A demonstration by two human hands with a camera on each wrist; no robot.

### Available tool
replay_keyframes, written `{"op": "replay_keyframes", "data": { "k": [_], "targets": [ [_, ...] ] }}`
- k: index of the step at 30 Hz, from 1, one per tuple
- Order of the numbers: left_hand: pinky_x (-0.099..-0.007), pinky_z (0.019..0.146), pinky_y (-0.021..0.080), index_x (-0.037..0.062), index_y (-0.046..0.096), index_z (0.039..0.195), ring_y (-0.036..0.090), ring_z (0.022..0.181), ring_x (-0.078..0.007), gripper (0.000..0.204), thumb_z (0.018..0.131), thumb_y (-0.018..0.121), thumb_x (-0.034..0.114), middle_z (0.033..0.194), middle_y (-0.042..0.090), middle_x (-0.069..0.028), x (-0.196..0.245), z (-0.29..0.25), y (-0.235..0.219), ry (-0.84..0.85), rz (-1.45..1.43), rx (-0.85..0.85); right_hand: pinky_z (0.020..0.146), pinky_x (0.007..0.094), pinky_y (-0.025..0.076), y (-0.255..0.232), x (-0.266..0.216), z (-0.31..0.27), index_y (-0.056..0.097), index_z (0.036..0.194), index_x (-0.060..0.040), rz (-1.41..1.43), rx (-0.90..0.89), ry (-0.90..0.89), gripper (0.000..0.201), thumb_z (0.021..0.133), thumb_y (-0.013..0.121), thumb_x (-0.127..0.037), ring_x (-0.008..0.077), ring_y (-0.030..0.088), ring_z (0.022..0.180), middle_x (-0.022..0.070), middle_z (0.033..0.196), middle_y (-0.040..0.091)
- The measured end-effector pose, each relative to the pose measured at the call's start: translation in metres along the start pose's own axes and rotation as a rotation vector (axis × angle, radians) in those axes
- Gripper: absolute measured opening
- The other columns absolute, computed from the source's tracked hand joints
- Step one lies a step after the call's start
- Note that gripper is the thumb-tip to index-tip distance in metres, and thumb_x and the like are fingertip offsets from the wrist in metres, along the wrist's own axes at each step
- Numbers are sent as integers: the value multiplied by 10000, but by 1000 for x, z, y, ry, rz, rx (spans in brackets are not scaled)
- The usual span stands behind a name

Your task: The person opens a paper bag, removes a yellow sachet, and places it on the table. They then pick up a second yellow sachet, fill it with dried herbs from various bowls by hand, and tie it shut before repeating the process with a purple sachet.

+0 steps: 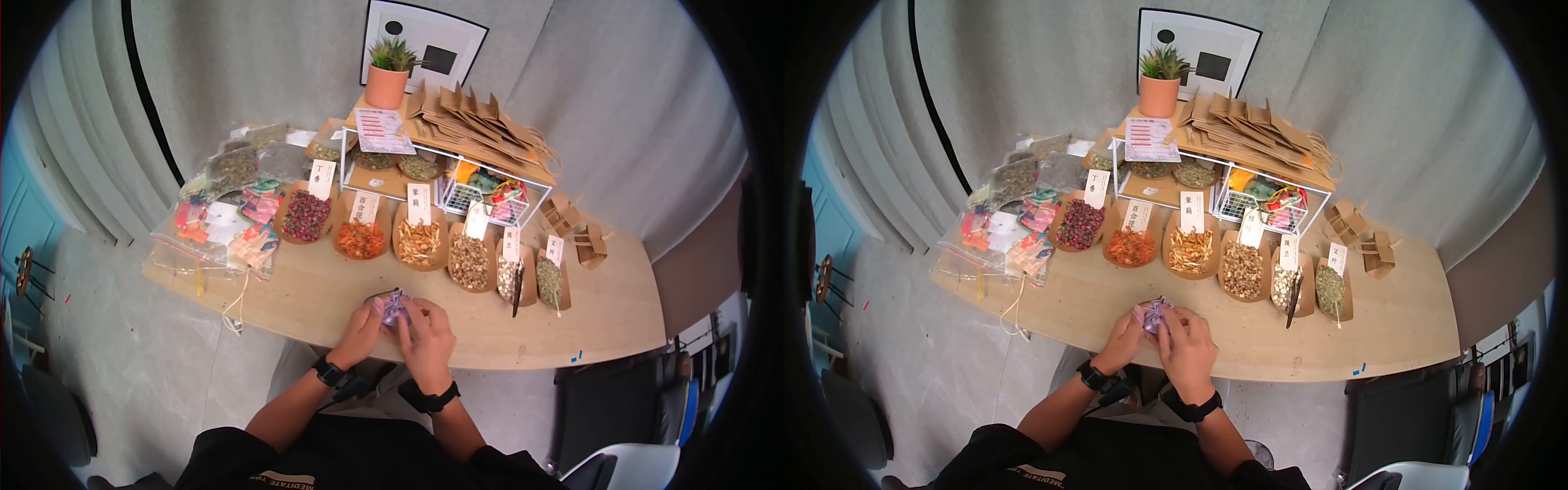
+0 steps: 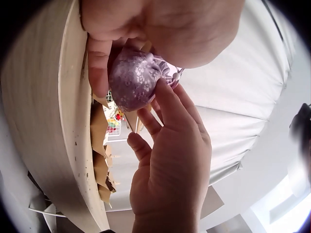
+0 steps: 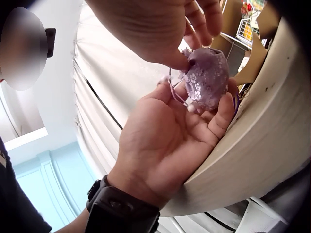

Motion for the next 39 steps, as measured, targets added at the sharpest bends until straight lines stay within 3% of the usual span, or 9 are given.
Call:
{"op": "replay_keyframes", "data": {
  "k": [4, 7, 13, 19, 25, 28, 31, 34, 39],
  "targets": [
    [-277, 759, 534, -8, 536, 1297, 628, 931, -126, 607, 1054, 267, 479, 1100, 650, -81, -3, 5, -6, -19, -266, -133, 607, 303, 534, 5, 14, -11, 674, 1013, -22, 63, -28, 67, 153, 870, 666, -75, 228, 670, 743, 107, 876, 677],
    [-276, 749, 541, -12, 551, 1271, 639, 926, -123, 556, 1053, 333, 450, 1070, 659, -81, 8, 6, -5, -77, -420, -114, 609, 280, 542, 15, 28, -22, 655, 1052, -21, 411, 34, 369, 179, 887, 666, -89, 174, 672, 743, 112, 799, 669],
    [-277, 729, 553, -24, 589, 1204, 642, 881, -117, 368, 1017, 527, 287, 1059, 654, -73, 13, 1, -4, -43, -177, -66, 616, 271, 542, 14, 26, -13, 563, 1182, 16, 926, 142, 699, 262, 931, 607, -46, 169, 654, 858, 106, 968, 665],
    [-248, 833, 526, -45, 611, 1160, 615, 956, -98, 228, 990, 563, 99, 1097, 640, -68, 12, -2, 1, 105, -11, -52, 695, 336, 532, -12, 16, 9, 686, 989, -57, 163, -105, -159, 171, 819, 713, -50, 248, 632, 860, 78, 994, 668],
    [-304, 932, 471, -38, 568, 1236, 579, 1043, -139, 299, 976, 590, 106, 1122, 640, -84, 19, -3, 5, 29, -86, -83, 696, 358, 521, -20, 29, 8, 718, 906, -97, 208, -199, -134, 159, 759, 727, -37, 247, 624, 833, 36, 905, 682],
    [-327, 956, 460, -39, 541, 1251, 585, 1087, -203, 340, 949, 616, 96, 1194, 615, -147, 40, -9, 9, 276, 353, 248, 675, 349, 524, -23, 32, 10, 717, 900, -95, 169, -153, -206, 173, 736, 732, -42, 239, 625, 823, 33, 917, 682],
    [-355, 951, 459, 6, 609, 1191, 578, 1082, -282, 335, 879, 684, 104, 1180, 607, -150, 71, -12, 9, 574, 840, 271, 654, 332, 530, -25, 31, 12, 715, 896, -97, 142, -144, -238, 177, 727, 721, -47, 223, 621, 806, 23, 919, 682],
    [-367, 914, 477, 69, 681, 1078, 574, 1053, -303, 268, 815, 721, 100, 1129, 628, -104, 90, -10, 8, 776, 1117, -111, 637, 313, 534, -26, 26, 13, 712, 906, -100, 31, -196, -319, 190, 725, 706, -43, 201, 611, 779, 6, 916, 678],
    [-385, 858, 503, 100, 717, 936, 592, 1015, -286, 178, 762, 751, 88, 978, 652, -50, 92, -6, 2, 724, 1054, -143, 603, 304, 530, -31, 26, 13, 698, 903, -102, 39, -170, -406, 190, 719, 706, -53, 177, 598, 754, -10, 903, 672]
  ]
}}
Point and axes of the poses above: each hand's wrist, its own z-axis towards the middle knuckle, its own y-axis out of the palm, x = y × z, the point moved 2 cm from there along z, towards the middle knuckle
